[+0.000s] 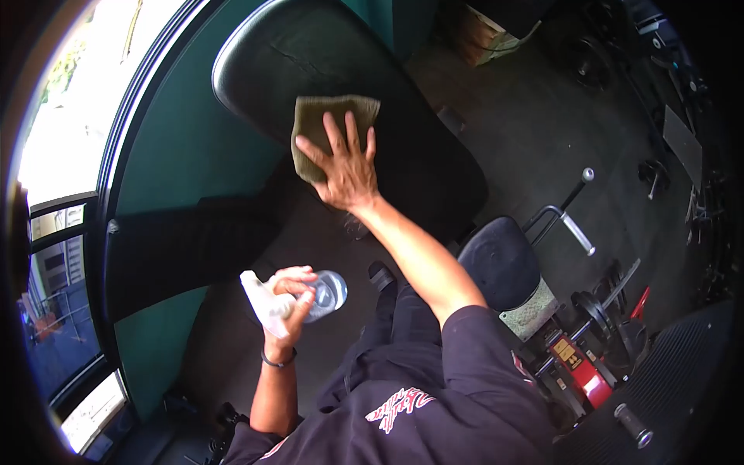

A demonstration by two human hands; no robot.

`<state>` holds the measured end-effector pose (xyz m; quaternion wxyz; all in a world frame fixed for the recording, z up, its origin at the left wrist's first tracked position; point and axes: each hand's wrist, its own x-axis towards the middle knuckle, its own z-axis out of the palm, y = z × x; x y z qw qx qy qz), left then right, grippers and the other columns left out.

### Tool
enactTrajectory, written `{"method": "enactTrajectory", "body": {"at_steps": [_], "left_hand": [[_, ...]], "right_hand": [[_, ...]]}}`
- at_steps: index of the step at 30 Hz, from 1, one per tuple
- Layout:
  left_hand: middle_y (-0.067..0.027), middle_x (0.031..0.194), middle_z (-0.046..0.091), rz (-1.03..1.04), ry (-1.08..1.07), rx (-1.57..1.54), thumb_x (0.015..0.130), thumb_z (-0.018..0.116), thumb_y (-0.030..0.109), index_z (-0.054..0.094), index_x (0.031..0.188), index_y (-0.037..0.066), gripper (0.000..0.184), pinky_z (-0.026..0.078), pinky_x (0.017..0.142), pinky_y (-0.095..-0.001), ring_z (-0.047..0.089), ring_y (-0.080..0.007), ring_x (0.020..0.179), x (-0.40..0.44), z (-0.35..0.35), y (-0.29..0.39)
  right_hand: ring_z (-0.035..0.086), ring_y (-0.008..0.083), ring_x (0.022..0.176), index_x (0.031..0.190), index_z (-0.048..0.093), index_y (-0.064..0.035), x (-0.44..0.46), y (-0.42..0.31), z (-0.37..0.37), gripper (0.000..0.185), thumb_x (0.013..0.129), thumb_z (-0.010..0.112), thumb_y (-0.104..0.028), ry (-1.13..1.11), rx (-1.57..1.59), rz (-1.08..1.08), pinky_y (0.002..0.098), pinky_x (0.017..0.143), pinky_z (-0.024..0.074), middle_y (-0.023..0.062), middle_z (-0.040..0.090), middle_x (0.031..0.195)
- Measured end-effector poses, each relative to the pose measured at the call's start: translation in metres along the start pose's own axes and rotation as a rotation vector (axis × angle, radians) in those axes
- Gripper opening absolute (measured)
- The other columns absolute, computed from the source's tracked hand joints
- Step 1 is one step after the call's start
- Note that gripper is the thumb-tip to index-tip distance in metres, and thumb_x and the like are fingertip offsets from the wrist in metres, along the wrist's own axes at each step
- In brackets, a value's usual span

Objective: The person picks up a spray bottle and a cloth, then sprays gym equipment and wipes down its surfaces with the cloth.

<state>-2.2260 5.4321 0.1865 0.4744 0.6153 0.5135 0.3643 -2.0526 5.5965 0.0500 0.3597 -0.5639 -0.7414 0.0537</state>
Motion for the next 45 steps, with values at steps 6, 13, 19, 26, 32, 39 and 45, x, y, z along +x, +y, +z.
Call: {"method": "enactTrajectory", "body": {"at_steps": [6,13,19,26,32,39,45], "left_hand": [[-0.0151,0.106,0.07,-0.283,0.031,-0.155,0.079,0.079,-0.004,0.067,0.105,-0.005,0.029,0.055,0.087,-0.0301,0.071,-0.0189,0.097,-0.071,0.016,-0.024],[-0.015,0.106,0.071,-0.235,0.05,-0.096,0.079,0.08,-0.003,0.069,0.1,-0.004,0.023,0.054,0.09,-0.0306,0.071,-0.0184,0.094,-0.111,0.016,-0.052],[-0.0141,0.104,0.07,-0.402,0.173,-0.21,0.08,0.076,-0.003,0.067,0.088,-0.002,0.012,0.05,0.099,-0.0417,0.065,-0.0263,0.109,-0.088,0.028,-0.03],[-0.0147,0.107,0.069,-0.144,0.115,-0.03,0.077,0.078,-0.004,0.071,0.087,-0.003,0.012,0.052,0.097,-0.0404,0.066,-0.0269,0.11,-0.062,0.026,-0.033],[-0.015,0.107,0.069,-0.142,0.098,-0.038,0.078,0.078,-0.004,0.07,0.089,-0.004,0.013,0.051,0.096,-0.0405,0.066,-0.0262,0.109,-0.054,0.029,-0.034],[-0.0132,0.09,0.072,-0.201,0.154,-0.146,0.079,0.074,-0.005,0.034,0.124,-0.007,0.059,0.048,0.102,-0.0487,0.067,-0.0327,0.104,-0.041,0.043,-0.031],[-0.0145,0.11,0.066,-0.068,-0.081,-0.053,0.079,0.076,-0.005,0.069,0.089,-0.004,0.012,0.05,0.1,-0.0424,0.062,-0.0278,0.114,-0.048,0.013,-0.054]], "right_hand": [[0.025,0.0529,0.145,0.157,0.031,-0.0312,0.097,0.084,-0.014,0.071,0.093,0.057,-0.042,0.287,-0.057,0.3,0.0785,0.106,0.0244,0.0244,0.023,0.161],[0.013,0.054,0.149,0.157,0.034,-0.0327,0.022,0.027,-0.003,0.072,0.091,0.059,-0.043,0.16,-0.082,0.189,0.0783,0.109,0.0174,0.0223,0.016,0.166],[0.009,0.0552,0.15,0.156,0.036,-0.0342,-0.08,0.003,0.028,0.066,0.094,0.049,-0.051,0.004,-0.117,0.189,0.0809,0.107,0.0136,0.0216,0.013,0.167],[0.024,0.0531,0.146,0.159,0.028,-0.0277,0.026,0.109,-0.01,0.071,0.095,0.056,-0.038,0.257,-0.066,0.452,0.0743,0.11,0.0227,0.0257,0.023,0.162],[0.018,0.0566,0.147,0.161,0.027,-0.0239,0.002,0.1,-0.008,0.07,0.096,0.05,-0.042,0.203,-0.07,0.37,0.0721,0.113,0.018,0.028,0.018,0.163],[0.007,0.0563,0.15,0.157,0.036,-0.0299,-0.142,0.007,0.038,0.067,0.095,0.048,-0.051,-0.026,-0.081,0.352,0.0766,0.111,0.0131,0.0267,0.01,0.166],[0.017,0.0556,0.147,0.159,0.029,-0.0267,-0.067,0.089,0.006,0.067,0.097,0.05,-0.038,0.231,-0.083,0.587,0.0733,0.112,0.0182,0.0262,0.016,0.164]]}}
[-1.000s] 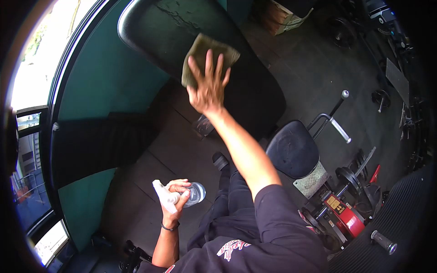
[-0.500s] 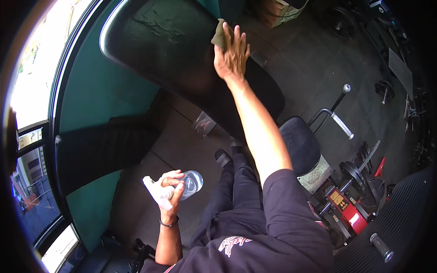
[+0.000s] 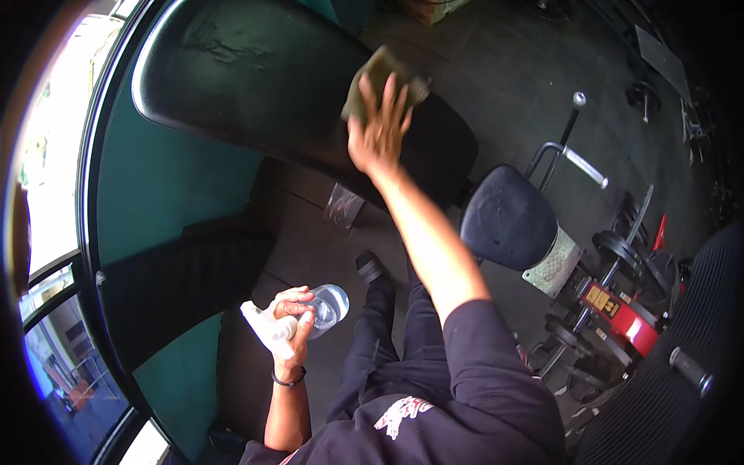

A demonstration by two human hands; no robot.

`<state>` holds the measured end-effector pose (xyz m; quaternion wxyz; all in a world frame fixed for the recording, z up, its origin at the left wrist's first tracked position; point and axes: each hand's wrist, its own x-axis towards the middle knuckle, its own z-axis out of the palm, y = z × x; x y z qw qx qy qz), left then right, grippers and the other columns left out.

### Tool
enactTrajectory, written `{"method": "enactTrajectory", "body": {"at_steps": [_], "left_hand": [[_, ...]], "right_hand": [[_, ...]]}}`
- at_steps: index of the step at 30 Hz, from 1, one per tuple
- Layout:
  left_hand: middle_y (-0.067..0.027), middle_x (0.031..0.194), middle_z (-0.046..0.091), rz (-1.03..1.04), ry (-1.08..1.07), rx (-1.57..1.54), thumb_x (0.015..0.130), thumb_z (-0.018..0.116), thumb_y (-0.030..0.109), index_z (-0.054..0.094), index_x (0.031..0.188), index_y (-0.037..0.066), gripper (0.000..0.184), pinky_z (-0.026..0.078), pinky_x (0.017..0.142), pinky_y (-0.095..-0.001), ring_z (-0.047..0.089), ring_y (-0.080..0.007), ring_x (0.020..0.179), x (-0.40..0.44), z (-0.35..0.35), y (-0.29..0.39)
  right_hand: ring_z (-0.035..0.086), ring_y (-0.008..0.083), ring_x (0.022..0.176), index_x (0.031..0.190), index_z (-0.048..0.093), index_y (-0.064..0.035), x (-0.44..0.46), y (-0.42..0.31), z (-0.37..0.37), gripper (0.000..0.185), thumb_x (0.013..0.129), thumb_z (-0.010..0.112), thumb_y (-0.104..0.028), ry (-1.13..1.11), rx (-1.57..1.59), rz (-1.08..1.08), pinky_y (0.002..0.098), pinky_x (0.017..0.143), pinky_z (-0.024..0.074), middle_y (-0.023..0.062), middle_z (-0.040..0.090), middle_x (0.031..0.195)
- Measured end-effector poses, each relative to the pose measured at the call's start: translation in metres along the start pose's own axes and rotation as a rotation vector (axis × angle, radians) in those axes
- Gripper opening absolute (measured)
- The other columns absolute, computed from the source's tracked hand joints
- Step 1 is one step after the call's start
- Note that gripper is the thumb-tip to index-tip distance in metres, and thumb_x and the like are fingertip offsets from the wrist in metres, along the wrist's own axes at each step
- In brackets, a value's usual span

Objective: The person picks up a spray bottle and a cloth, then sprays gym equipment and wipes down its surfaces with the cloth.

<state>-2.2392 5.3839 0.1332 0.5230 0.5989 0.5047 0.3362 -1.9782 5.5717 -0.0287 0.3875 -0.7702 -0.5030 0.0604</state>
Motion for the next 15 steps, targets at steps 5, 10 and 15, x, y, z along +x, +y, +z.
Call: {"method": "enactTrajectory", "body": {"at_steps": [5,10,15], "left_hand": [[-0.0143,0.11,0.066,-0.117,-0.062,0.033,0.078,0.076,-0.005,0.068,0.091,-0.003,0.015,0.05,0.099,-0.0419,0.063,-0.0279,0.114,-0.022,-0.024,-0.028],[-0.0143,0.105,0.067,-0.188,-0.048,0.014,0.079,0.076,-0.005,0.058,0.109,-0.003,0.036,0.049,0.1,-0.0422,0.065,-0.0288,0.11,-0.034,-0.039,-0.056],[-0.0208,0.115,0.061,-0.181,-0.082,-0.01,0.083,0.072,-0.006,0.024,0.118,0.004,0.061,0.056,0.087,-0.0324,0.067,-0.0223,0.096,-0.01,-0.022,-0.094]], "right_hand": [[0.024,0.0535,0.146,0.159,0.026,-0.0311,0.058,0.052,0.005,0.065,0.1,0.05,-0.04,-0.056,0.062,0.049,0.0726,0.113,0.0201,0.0234,0.024,0.162],[0.011,0.0551,0.149,0.161,0.026,-0.0233,-0.058,0.019,0.002,0.07,0.098,0.049,-0.04,-0.064,0.0,-0.026,0.0723,0.113,0.0171,0.0283,0.011,0.164],[0.008,0.0575,0.149,0.158,0.033,-0.0212,-0.196,0.026,0.016,0.065,0.101,0.04,-0.052,-0.149,-0.075,-0.021,0.0748,0.111,0.0139,0.029,0.008,0.165]]}}
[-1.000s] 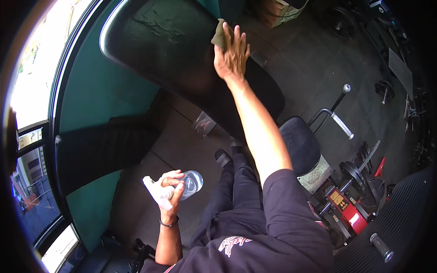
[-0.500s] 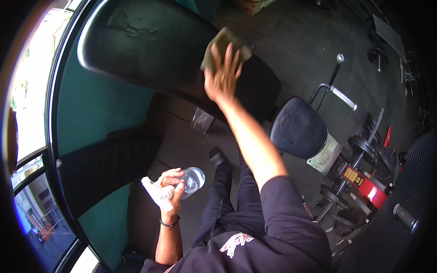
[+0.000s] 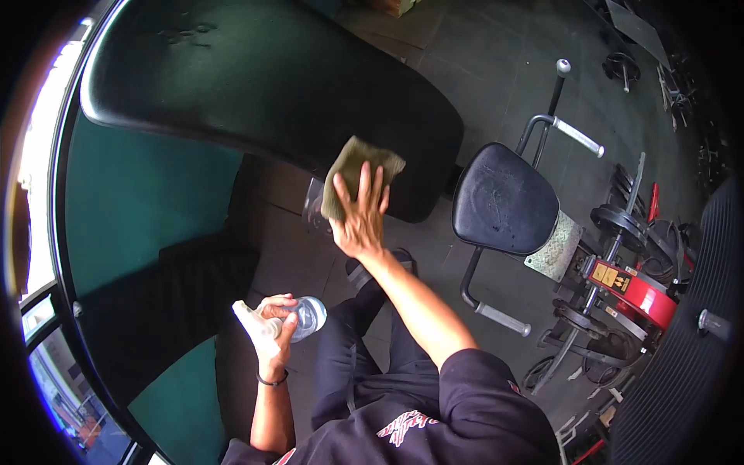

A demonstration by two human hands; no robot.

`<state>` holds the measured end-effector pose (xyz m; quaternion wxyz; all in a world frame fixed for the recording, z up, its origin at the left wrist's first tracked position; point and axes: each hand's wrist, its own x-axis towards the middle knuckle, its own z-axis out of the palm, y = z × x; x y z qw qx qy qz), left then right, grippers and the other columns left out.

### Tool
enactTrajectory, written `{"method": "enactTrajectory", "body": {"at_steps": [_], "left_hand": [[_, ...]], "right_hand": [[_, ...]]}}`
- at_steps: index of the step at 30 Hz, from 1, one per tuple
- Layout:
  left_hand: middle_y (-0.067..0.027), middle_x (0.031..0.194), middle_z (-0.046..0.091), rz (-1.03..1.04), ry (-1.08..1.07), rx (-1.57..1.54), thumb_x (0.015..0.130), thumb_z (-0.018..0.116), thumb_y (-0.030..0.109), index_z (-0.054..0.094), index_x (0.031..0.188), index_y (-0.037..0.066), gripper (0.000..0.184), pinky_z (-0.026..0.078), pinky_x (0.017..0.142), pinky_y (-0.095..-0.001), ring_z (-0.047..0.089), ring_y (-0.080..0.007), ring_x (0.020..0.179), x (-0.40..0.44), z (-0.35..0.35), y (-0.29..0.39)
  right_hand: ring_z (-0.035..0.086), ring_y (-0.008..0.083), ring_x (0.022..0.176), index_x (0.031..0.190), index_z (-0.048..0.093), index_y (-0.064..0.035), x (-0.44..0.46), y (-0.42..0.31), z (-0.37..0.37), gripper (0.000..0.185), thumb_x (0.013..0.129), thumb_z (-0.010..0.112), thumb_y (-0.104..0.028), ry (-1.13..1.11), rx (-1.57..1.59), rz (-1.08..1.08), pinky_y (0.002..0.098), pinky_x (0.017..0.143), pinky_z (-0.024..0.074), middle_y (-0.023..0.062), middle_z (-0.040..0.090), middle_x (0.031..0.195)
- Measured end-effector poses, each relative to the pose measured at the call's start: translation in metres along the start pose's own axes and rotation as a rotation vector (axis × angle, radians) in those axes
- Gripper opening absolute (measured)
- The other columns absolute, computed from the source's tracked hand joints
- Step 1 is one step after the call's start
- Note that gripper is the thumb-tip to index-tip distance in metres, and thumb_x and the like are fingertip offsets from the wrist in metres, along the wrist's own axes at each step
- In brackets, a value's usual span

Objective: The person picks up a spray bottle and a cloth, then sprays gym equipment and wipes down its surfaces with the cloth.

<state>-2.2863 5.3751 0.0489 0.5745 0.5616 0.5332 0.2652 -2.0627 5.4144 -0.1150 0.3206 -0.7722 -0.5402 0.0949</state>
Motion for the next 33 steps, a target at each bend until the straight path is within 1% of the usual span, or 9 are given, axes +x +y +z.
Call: {"method": "enactTrajectory", "body": {"at_steps": [6,8,10,13,16,19,24,28,33], "left_hand": [[-0.0221,0.113,0.062,0.188,-0.024,-0.013,0.082,0.073,-0.007,0.019,0.118,0.006,0.066,0.056,0.087,-0.0333,0.067,-0.0226,0.095,0.049,0.035,-0.043],[-0.0224,0.112,0.062,0.192,-0.017,-0.07,0.081,0.073,-0.008,0.019,0.117,0.006,0.067,0.056,0.088,-0.0338,0.067,-0.0229,0.096,0.063,0.047,-0.059],[-0.0216,0.105,0.064,0.21,0.006,-0.088,0.08,0.074,-0.005,0.018,0.122,0.004,0.07,0.054,0.092,-0.0383,0.068,-0.0244,0.094,0.075,0.057,-0.077],[-0.0204,0.093,0.067,0.274,0.046,-0.085,0.079,0.076,0.0,0.017,0.132,-0.002,0.079,0.051,0.099,-0.0464,0.069,-0.0268,0.089,0.085,0.074,-0.106],[-0.0188,0.089,0.066,0.381,0.072,-0.165,0.08,0.076,0.001,0.019,0.133,-0.002,0.077,0.051,0.099,-0.0475,0.069,-0.0269,0.088,0.092,0.083,-0.133],[-0.0173,0.085,0.066,0.482,-0.02,-0.243,0.079,0.077,0.002,0.013,0.144,-0.004,0.092,0.052,0.096,-0.0497,0.068,-0.0289,0.087,0.101,0.084,-0.169],[-0.0156,0.086,0.067,0.505,-0.102,-0.304,0.079,0.075,-0.003,0.005,0.155,0.002,0.103,0.051,0.096,-0.0491,0.067,-0.0292,0.088,0.11,0.095,-0.197],[-0.0161,0.088,0.067,0.473,-0.068,-0.335,0.079,0.075,-0.003,0.003,0.156,0.002,0.105,0.051,0.096,-0.0479,0.067,-0.0282,0.088,0.098,0.101,-0.194],[-0.0169,0.088,0.067,0.569,-0.062,-0.324,0.08,0.074,-0.003,0.002,0.155,0.0,0.104,0.053,0.092,-0.0442,0.067,-0.0274,0.087,0.087,0.091,-0.188]], "right_hand": [[0.014,0.0539,0.149,0.158,0.033,-0.0249,0.082,0.04,-0.016,0.066,0.101,0.037,-0.058,0.156,0.035,0.032,0.0717,0.111,0.0179,0.0244,0.01,0.167],[0.017,0.0533,0.148,0.158,0.031,-0.0298,0.136,0.073,-0.023,0.064,0.098,0.049,-0.043,0.23,0.027,0.005,0.0729,0.111,0.0206,0.023,0.016,0.165],[0.024,0.0499,0.147,0.158,0.03,-0.033,0.186,0.114,-0.02,0.063,0.098,0.049,-0.043,0.296,0.01,-0.031,0.0713,0.111,0.0234,0.0193,0.025,0.162],[0.03,0.0488,0.145,0.158,0.028,-0.0345,0.224,0.147,-0.034,0.06,0.101,0.046,-0.041,0.13,0.199,-0.092,0.0715,0.112,0.0238,0.0169,0.031,0.16],[0.024,0.052,0.147,0.158,0.027,-0.0342,0.198,0.141,-0.024,0.06,0.102,0.046,-0.04,0.247,0.077,-0.104,0.0733,0.112,0.0227,0.0183,0.022,0.165],[0.011,0.0566,0.149,0.16,0.023,-0.0348,0.107,0.118,-0.015,0.066,0.099,0.051,-0.036,0.14,0.053,-0.161,0.0753,0.112,0.0204,0.0211,0.009,0.168],[0.013,0.058,0.148,0.16,0.028,-0.0293,-0.038,0.088,0.002,0.072,0.094,0.056,-0.037,0.116,0.045,-0.145,0.0765,0.108,0.0236,0.0211,0.006,0.168],[0.014,0.0555,0.149,0.16,0.027,-0.034,-0.022,0.103,0.0,0.072,0.094,0.056,-0.037,0.124,0.035,-0.149,0.0761,0.109,0.0233,0.018,0.008,0.169],[0.018,0.0503,0.15,0.159,0.021,-0.0403,0.126,0.179,-0.002,0.067,0.098,0.049,-0.045,0.269,0.022,0.0,0.0751,0.111,0.0239,0.0144,0.015,0.168]]}}
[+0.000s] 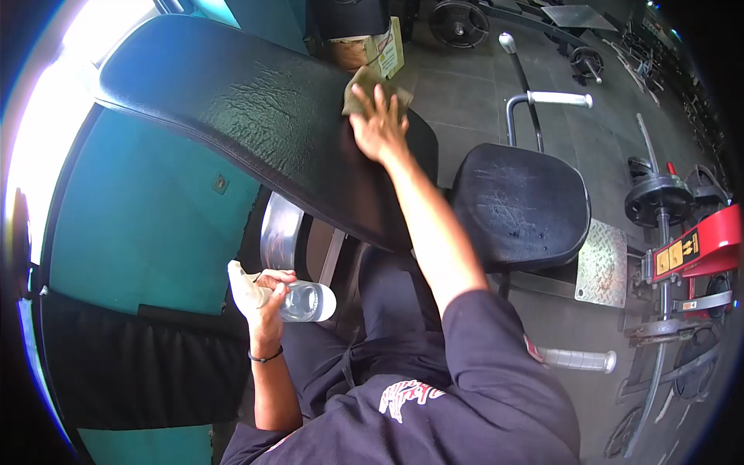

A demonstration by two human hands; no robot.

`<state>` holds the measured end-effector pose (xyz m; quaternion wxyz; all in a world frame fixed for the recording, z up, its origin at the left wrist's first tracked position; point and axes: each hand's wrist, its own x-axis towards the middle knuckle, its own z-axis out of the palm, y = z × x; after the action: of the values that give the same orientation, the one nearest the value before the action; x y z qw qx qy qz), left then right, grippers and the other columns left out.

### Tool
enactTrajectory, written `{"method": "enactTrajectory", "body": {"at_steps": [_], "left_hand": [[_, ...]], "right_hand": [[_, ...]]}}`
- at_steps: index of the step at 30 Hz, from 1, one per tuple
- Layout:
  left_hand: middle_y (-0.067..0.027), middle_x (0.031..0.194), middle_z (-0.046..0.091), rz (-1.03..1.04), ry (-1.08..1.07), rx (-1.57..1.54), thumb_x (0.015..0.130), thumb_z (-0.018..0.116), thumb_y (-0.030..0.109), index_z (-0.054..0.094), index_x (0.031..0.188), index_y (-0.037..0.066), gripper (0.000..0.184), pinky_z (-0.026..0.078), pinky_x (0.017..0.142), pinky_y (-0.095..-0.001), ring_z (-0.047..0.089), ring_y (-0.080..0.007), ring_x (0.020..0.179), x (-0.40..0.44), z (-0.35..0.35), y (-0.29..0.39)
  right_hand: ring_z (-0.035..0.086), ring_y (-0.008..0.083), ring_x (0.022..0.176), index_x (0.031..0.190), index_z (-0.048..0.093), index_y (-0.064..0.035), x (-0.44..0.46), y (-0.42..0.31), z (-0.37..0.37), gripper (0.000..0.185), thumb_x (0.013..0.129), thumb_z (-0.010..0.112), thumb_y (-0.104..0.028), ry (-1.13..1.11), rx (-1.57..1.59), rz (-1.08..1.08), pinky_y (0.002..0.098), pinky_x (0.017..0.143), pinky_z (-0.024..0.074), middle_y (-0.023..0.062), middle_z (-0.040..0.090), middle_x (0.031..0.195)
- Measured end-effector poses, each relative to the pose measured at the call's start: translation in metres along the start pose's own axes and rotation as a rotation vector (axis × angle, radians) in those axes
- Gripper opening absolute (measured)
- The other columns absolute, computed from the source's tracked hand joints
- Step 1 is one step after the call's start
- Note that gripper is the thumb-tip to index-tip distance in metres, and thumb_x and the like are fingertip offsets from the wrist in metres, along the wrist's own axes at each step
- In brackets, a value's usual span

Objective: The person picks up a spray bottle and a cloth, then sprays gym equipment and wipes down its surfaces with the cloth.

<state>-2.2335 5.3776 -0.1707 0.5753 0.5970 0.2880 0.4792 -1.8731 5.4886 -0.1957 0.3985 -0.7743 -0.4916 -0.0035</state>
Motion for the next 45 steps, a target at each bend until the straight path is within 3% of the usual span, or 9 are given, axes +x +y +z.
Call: {"method": "enactTrajectory", "body": {"at_steps": [5,15,19,24,27,33,37,41,45], "left_hand": [[-0.0175,0.091,0.067,0.018,0.024,0.029,0.081,0.071,-0.006,0.003,0.154,-0.004,0.099,0.054,0.092,-0.0415,0.067,-0.0251,0.087,-0.012,-0.003,-0.006],[-0.0177,0.094,0.068,-0.128,-0.033,0.077,0.083,0.071,-0.005,0.004,0.154,-0.002,0.097,0.051,0.094,-0.0427,0.067,-0.0252,0.089,-0.025,0.009,-0.04],[-0.0174,0.093,0.068,-0.085,-0.077,0.11,0.083,0.073,-0.004,0.003,0.155,-0.002,0.1,0.052,0.093,-0.0422,0.067,-0.0254,0.089,-0.022,0.008,-0.043],[-0.0179,0.094,0.068,-0.063,-0.037,0.121,0.083,0.073,-0.004,0.002,0.155,-0.001,0.102,0.052,0.092,-0.0405,0.067,-0.025,0.089,-0.032,0.007,-0.036],[-0.0195,0.098,0.069,-0.129,-0.015,0.109,0.081,0.072,-0.005,0.006,0.149,-0.001,0.095,0.05,0.094,-0.0387,0.068,-0.0238,0.091,-0.044,-0.004,-0.036],[-0.0175,0.095,0.068,-0.18,0.033,0.119,0.083,0.07,-0.006,0.0,0.157,0.0,0.102,0.052,0.093,-0.0404,0.067,-0.0252,0.089,-0.061,-0.011,-0.037],[-0.0173,0.095,0.068,-0.163,-0.042,0.115,0.083,0.069,-0.006,0.0,0.156,0.0,0.101,0.051,0.094,-0.0418,0.067,-0.0253,0.09,-0.051,0.002,-0.042],[-0.0179,0.094,0.068,-0.148,-0.133,0.116,0.083,0.071,-0.005,0.004,0.154,0.0,0.098,0.051,0.095,-0.0429,0.068,-0.0258,0.091,-0.036,0.018,-0.046],[-0.0193,0.093,0.068,-0.094,-0.225,0.156,0.082,0.074,-0.003,0.007,0.152,-0.001,0.096,0.052,0.094,-0.0419,0.068,-0.0268,0.091,-0.027,0.019,-0.051]], "right_hand": [[0.018,0.0473,0.151,0.159,0.021,-0.0396,0.028,0.028,-0.001,0.063,0.101,0.042,-0.051,-0.044,0.079,0.081,0.0728,0.114,0.0205,0.0118,0.015,0.169],[0.02,0.0518,0.149,0.157,0.034,-0.0365,-0.219,-0.041,-0.026,0.063,0.097,0.051,-0.042,-0.025,0.044,-0.033,0.0746,0.109,0.0238,0.0175,0.016,0.167],[0.023,0.052,0.147,0.155,0.037,-0.036,-0.198,-0.024,-0.024,0.061,0.096,0.052,-0.042,0.001,0.073,-0.007,0.0732,0.108,0.0264,0.0194,0.017,0.166],[0.021,0.0463,0.151,0.157,0.03,-0.0378,-0.065,0.054,0.002,0.062,0.098,0.048,-0.045,0.093,0.012,0.118,0.0689,0.116,0.0212,0.0183,0.02,0.166],[0.02,0.04,0.152,0.16,0.024,-0.0354,0.002,0.093,0.003,0.064,0.1,0.036,-0.056,0.038,0.178,0.394,0.0658,0.118,0.0186,0.0127,0.025,0.166],[0.027,0.0458,0.147,0.159,0.028,-0.0338,-0.069,0.088,0.006,0.061,0.101,0.044,-0.045,0.11,0.017,0.173,0.0627,0.115,0.0273,0.0213,0.021,0.165],[0.024,0.0533,0.145,0.158,0.033,-0.0263,-0.181,0.058,-0.004,0.057,0.103,0.045,-0.036,0.103,0.27,0.209,0.0579,0.117,0.0294,0.0304,0.017,0.162],[0.018,0.0523,0.149,0.158,0.033,-0.0205,-0.248,0.028,0.002,0.059,0.105,0.04,-0.045,0.167,0.528,0.182,0.0568,0.12,0.025,0.0319,0.012,0.162],[0.016,0.0515,0.15,0.158,0.033,-0.029,-0.213,0.047,-0.003,0.058,0.103,0.041,-0.047,0.114,0.424,0.23,0.056,0.121,0.0223,0.0308,0.01,0.164]]}}
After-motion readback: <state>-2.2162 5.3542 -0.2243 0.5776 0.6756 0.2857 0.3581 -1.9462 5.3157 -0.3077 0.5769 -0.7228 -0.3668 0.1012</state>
